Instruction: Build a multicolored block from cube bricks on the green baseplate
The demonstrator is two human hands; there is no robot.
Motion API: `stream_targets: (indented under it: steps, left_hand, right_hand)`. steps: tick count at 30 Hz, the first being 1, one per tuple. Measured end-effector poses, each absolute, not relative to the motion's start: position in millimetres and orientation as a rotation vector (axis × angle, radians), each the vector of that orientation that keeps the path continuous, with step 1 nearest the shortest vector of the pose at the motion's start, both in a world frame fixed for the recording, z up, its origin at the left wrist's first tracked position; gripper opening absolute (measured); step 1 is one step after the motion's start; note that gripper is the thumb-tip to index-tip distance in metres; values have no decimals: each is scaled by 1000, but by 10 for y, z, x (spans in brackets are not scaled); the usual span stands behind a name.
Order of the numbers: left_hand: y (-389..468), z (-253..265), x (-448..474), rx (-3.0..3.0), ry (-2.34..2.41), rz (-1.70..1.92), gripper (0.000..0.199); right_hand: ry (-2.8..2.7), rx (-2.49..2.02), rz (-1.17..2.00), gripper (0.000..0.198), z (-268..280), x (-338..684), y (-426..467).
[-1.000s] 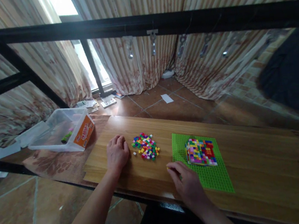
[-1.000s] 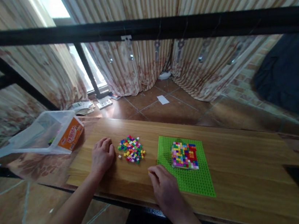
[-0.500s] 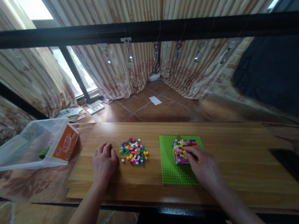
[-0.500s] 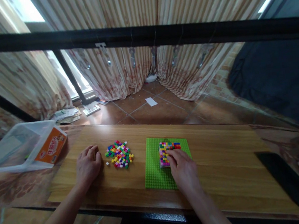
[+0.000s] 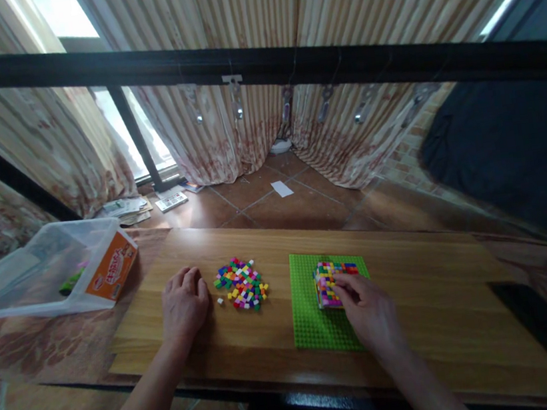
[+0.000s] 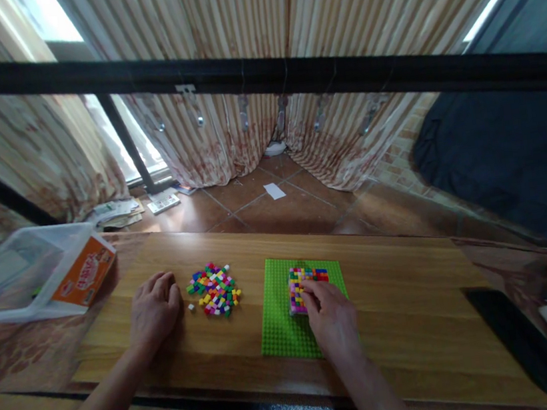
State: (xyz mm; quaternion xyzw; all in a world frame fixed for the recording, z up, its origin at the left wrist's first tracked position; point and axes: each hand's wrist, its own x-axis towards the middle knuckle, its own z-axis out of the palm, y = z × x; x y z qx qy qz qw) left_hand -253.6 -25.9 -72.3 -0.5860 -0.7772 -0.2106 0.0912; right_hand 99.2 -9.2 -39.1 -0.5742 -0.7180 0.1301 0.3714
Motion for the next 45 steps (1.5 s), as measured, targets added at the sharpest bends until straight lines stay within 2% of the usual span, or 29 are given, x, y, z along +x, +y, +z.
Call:
stream_targets:
  steps: [19,27,33,45]
  left_hand:
    - [-263,-729,-2536,-1732,-2311,-639,38]
    - [-263,-723,-2523,-1722,-2326,-598,40]
    - [-263,-738,-2529,-1713,-2325,-614,40]
    - [-265,-737,-2524,-1707,-2361,-634,41]
  right_hand:
    - [-1798,-1521,177,30,-458,982,-141]
    - [-1797,-1520,-66,34,-399,1011,-25]
    - [-1769,-1591,-26,42,-516,944,39]
    - [-1759,-1511,4,35,-557,899,13]
